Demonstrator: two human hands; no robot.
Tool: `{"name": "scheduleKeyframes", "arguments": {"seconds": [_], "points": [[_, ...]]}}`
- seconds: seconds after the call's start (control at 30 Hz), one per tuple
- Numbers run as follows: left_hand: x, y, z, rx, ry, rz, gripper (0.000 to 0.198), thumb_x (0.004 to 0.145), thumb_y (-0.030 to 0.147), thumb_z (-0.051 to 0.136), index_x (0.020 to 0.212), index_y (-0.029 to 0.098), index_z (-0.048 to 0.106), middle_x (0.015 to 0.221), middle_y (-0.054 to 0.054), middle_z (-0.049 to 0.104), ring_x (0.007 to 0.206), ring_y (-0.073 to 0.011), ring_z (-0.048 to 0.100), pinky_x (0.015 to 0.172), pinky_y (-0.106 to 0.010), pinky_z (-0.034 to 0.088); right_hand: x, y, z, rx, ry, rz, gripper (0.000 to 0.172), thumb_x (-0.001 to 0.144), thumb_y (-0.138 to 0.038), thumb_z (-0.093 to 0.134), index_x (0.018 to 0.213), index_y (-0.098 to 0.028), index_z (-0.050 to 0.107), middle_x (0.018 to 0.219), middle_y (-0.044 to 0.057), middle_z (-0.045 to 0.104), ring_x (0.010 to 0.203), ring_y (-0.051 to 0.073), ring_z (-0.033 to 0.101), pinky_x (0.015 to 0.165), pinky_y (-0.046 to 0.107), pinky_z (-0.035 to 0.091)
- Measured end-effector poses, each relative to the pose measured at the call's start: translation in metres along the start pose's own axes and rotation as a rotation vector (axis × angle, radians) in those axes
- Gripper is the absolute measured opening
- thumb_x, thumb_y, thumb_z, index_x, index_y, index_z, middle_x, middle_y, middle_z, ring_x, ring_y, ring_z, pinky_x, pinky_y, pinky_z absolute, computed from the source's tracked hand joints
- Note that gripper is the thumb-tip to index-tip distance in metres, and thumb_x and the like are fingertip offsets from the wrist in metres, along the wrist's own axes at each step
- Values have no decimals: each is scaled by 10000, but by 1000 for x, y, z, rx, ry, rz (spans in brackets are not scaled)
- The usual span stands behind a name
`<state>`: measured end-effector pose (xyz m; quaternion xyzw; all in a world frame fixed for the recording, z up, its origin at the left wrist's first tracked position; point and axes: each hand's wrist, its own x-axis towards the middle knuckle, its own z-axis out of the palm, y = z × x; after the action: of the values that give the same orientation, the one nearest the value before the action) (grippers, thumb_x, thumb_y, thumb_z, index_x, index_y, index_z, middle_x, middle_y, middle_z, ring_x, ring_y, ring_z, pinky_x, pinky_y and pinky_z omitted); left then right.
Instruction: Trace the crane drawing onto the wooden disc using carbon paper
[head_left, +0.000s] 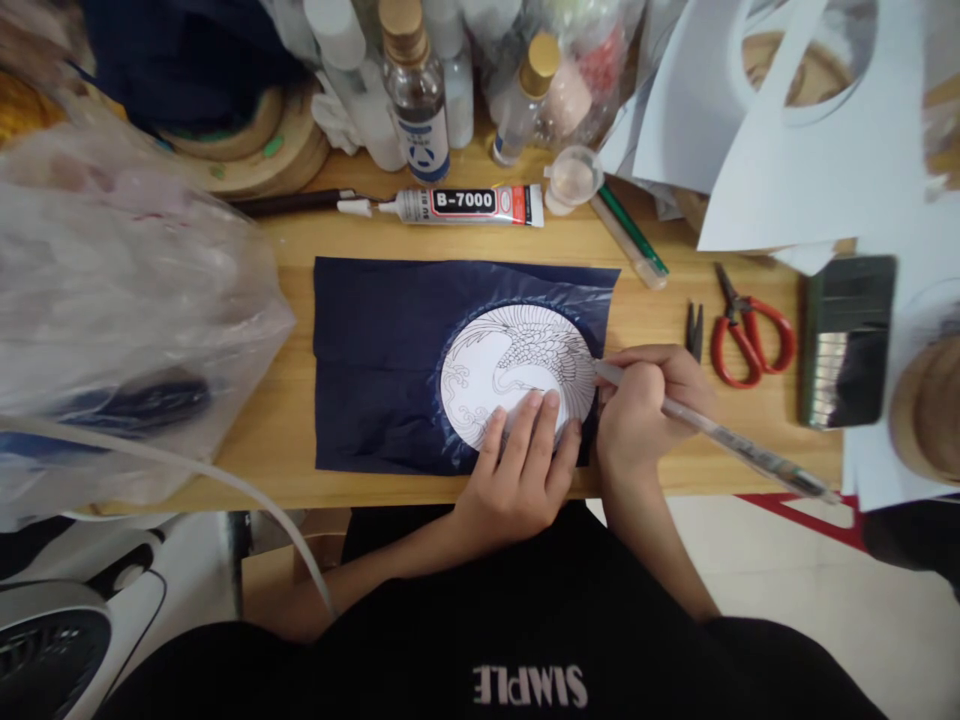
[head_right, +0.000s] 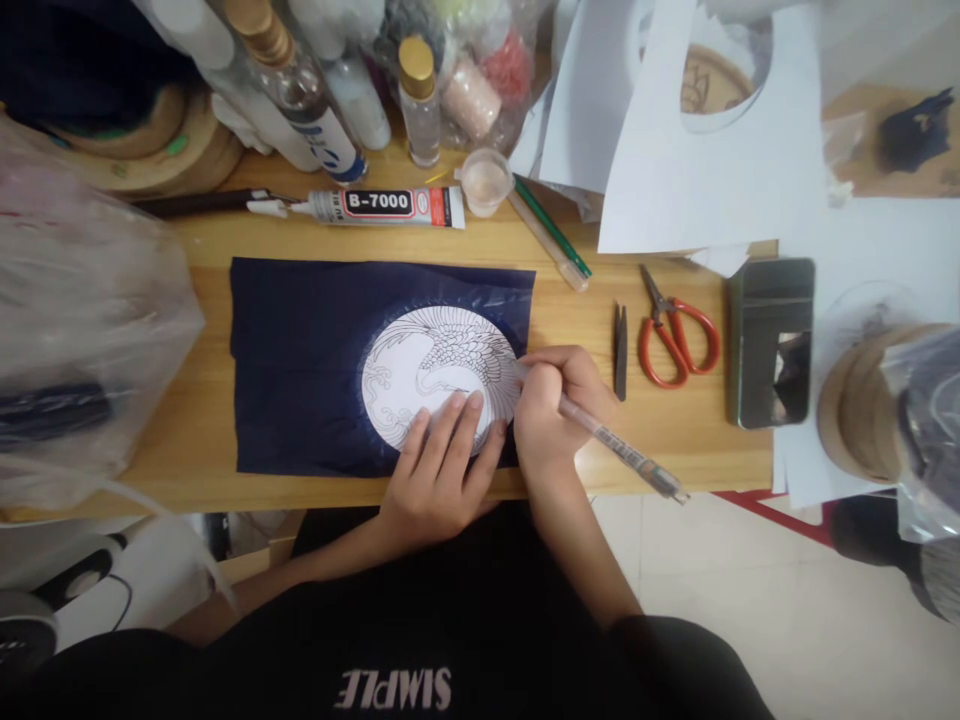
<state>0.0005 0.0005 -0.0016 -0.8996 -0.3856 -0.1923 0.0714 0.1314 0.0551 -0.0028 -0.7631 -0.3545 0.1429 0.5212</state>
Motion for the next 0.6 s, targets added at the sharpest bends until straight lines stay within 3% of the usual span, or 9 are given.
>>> {"name": "scheduleKeyframes", "arguments": {"seconds": [0.6], "points": [[0, 1, 0, -6, -8, -8, 480, 928, 407, 566, 1276, 77, 567, 1332, -216, 557, 1239, -334, 557, 1071, -478, 408, 1, 2, 0, -12, -10, -35, 195, 631, -147, 432, 602, -201, 617, 479, -43, 560, 446, 105, 509, 479, 253, 430]]}}
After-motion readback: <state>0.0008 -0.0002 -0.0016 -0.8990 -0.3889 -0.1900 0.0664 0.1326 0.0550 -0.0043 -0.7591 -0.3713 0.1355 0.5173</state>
